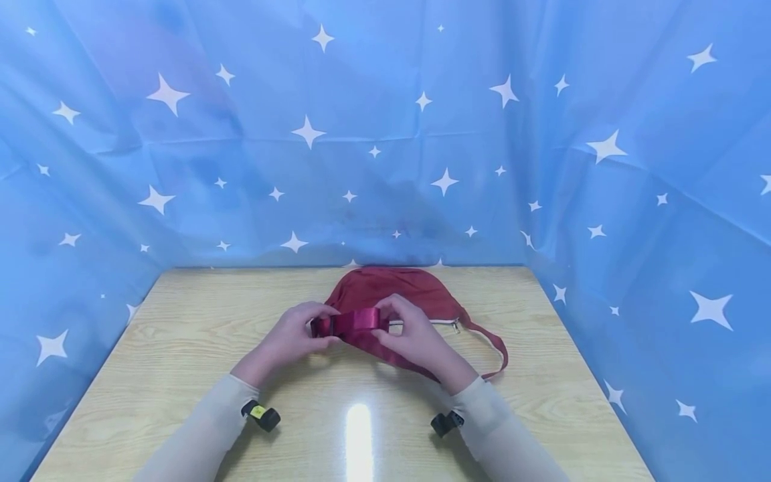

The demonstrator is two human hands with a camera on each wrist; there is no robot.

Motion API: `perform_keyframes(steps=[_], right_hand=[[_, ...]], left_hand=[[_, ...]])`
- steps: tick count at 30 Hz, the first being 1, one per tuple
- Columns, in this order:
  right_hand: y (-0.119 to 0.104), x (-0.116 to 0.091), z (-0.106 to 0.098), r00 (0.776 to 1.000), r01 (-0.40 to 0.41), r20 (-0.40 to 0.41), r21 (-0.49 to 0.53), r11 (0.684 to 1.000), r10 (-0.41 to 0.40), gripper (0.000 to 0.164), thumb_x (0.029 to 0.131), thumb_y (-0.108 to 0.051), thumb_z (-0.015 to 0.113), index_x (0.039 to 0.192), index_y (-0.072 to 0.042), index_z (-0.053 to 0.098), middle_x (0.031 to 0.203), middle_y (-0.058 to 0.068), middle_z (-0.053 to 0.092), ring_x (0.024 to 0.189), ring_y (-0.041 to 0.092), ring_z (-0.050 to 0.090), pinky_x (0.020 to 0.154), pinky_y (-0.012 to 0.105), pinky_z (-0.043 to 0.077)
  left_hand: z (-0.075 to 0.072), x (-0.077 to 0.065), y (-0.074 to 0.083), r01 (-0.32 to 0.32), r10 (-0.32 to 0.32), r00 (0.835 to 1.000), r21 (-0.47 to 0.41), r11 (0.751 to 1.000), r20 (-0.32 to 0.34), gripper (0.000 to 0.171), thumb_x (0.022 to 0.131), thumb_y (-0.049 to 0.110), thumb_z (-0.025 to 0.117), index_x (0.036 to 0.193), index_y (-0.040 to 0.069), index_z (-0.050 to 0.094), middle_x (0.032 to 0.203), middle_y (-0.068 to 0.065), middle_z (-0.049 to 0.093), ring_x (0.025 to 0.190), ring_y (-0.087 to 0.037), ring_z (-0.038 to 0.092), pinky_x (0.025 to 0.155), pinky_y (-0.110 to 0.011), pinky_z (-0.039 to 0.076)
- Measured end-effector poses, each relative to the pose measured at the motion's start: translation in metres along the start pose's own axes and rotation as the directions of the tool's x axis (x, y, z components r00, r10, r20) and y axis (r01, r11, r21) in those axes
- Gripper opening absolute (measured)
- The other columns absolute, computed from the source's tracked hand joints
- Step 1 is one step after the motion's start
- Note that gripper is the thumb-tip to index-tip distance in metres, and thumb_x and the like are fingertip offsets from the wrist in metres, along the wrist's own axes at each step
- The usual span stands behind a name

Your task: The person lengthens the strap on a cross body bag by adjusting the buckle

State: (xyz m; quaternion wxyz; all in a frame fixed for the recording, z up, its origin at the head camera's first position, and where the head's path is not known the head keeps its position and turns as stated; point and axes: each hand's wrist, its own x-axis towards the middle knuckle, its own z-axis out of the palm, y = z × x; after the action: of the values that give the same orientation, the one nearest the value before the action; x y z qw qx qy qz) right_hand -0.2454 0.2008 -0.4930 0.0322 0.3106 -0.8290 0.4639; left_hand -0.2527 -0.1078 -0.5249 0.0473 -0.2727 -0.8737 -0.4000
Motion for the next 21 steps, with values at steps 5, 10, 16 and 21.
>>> perform_keyframes(steps=[5,10,16,21], right_hand=[[0.001,-0.002,-0.001,1.000,-0.002,-0.001,0.004,1.000,0.002,0.037,0.096,-0.003,0.086,0.124,-0.017,0.066,0.113,-0.004,0.072,0.109,0.018,0.072,0.099,0.058,0.059],[0.000,-0.003,0.000,1.000,-0.007,-0.002,0.001,1.000,0.007,0.038,0.096,-0.005,0.087,0.125,-0.017,0.065,0.113,-0.005,0.072,0.109,0.021,0.071,0.098,0.062,0.058],[0.001,-0.006,0.003,0.999,-0.041,0.011,-0.013,0.999,0.041,0.041,0.096,-0.010,0.088,0.131,-0.009,0.066,0.120,0.007,0.073,0.114,0.030,0.070,0.101,0.058,0.056],[0.005,-0.011,0.008,0.995,-0.100,0.022,-0.072,0.992,0.101,0.044,0.098,-0.017,0.088,0.134,-0.005,0.066,0.124,0.013,0.071,0.118,0.030,0.068,0.104,0.055,0.056]], left_hand=[[0.000,0.000,0.000,-0.013,0.013,1.000,0.012,1.000,0.001,0.045,0.088,0.025,0.097,0.129,0.022,0.077,0.102,0.010,0.064,0.098,-0.015,0.060,0.086,-0.038,0.054],[-0.001,0.000,0.001,-0.012,0.012,1.000,0.018,1.000,0.003,0.046,0.088,0.026,0.098,0.129,0.022,0.078,0.103,0.010,0.064,0.099,-0.015,0.061,0.088,-0.039,0.055],[0.000,0.000,0.000,-0.007,0.007,1.000,0.016,1.000,0.010,0.048,0.088,0.026,0.098,0.130,0.020,0.077,0.105,0.009,0.065,0.100,-0.014,0.061,0.089,-0.039,0.056],[0.001,0.000,-0.002,-0.007,0.007,1.000,0.018,1.000,0.010,0.049,0.088,0.027,0.098,0.132,0.019,0.077,0.108,0.009,0.066,0.102,-0.015,0.062,0.091,-0.040,0.057]])
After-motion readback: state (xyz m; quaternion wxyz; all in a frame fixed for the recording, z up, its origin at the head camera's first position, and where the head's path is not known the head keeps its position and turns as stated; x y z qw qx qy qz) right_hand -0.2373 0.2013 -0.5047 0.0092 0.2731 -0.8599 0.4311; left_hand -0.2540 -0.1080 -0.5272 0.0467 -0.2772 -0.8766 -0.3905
